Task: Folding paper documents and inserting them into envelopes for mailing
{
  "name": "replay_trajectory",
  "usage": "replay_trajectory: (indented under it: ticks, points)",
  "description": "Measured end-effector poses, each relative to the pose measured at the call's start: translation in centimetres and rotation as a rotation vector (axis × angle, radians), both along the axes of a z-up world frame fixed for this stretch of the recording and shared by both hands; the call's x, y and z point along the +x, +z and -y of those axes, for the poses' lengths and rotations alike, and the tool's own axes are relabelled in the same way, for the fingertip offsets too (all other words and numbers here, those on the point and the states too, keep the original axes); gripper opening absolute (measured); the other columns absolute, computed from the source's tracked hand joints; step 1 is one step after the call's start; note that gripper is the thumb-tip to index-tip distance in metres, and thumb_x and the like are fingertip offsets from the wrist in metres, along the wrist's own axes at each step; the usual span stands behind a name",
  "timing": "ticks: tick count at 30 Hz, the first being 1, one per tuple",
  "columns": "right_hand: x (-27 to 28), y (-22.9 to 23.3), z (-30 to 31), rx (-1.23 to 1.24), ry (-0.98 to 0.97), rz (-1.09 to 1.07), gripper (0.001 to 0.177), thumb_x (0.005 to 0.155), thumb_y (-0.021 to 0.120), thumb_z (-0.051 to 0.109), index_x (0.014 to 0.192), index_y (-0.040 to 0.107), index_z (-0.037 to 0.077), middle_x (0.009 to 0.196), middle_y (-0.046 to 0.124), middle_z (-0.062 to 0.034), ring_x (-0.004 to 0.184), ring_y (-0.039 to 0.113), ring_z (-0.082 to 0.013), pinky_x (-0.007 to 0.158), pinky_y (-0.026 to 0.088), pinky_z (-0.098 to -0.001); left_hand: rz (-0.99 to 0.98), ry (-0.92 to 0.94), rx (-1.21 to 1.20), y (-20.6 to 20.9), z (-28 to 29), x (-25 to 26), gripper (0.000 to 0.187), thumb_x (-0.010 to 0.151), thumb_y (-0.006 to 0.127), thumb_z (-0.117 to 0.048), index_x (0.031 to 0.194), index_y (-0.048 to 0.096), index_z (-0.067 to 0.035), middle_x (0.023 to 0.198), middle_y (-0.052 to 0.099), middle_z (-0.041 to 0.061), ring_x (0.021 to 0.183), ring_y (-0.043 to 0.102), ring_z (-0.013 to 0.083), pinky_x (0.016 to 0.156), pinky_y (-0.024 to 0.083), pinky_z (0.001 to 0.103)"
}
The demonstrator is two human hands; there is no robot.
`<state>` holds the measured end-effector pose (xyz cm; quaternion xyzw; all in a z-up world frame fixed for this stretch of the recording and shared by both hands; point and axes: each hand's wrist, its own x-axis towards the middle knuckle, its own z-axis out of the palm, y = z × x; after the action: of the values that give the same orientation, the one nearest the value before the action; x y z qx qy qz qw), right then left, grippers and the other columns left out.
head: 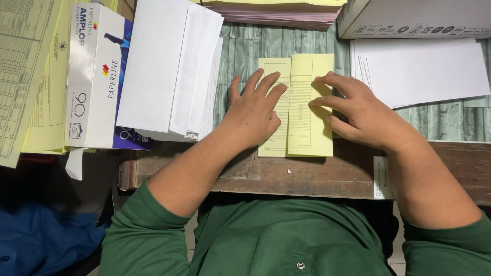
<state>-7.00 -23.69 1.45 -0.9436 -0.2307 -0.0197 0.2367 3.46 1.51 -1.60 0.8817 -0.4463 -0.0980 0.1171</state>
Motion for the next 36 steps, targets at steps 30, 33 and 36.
replay_trajectory:
  ticks: [30, 33, 36]
  points:
    - [0.9, 1.7, -3.7, 0.252, -0.556, -0.208, 0.088, 0.09, 0.077, 0.015, 0.161, 0.028, 0.002, 0.148, 0.042, -0.0332, 0.136, 0.046, -0.0536, 0.106, 0.039, -0.0714, -0.17, -0.069, 0.07, 3.0, -0.4, -0.9, 0.142, 0.062, 0.077, -0.087, 0.164, 0.013, -0.012, 0.163, 0.016, 0.019, 0.151, 0.01, 0.0471, 0.114, 0.012, 0.077]
    - [0.3, 2.6, -4.2, 0.486, -0.597, -0.222, 0.095, 0.085, 0.08, 0.006, 0.161, 0.024, 0.007, 0.151, 0.036, -0.0306, 0.131, 0.049, -0.058, 0.104, 0.043, -0.0693, -0.168, -0.062, 0.05, 3.0, -0.4, -0.9, 0.145, 0.061, 0.08, -0.086, 0.165, 0.009, -0.012, 0.163, 0.016, 0.02, 0.151, 0.011, 0.0475, 0.114, 0.012, 0.077]
    - [0.2, -0.5, -2.5, 0.98, -0.562, -0.325, 0.104, 0.087, 0.068, -0.014, 0.163, 0.003, 0.014, 0.152, 0.02, -0.0328, 0.124, 0.056, -0.0474, 0.102, 0.054, -0.053, -0.183, -0.062, 0.034, 3.2, -0.3, -1.0, 0.146, 0.062, 0.081, -0.084, 0.165, 0.008, -0.011, 0.164, 0.016, 0.02, 0.151, 0.011, 0.0484, 0.113, 0.012, 0.078]
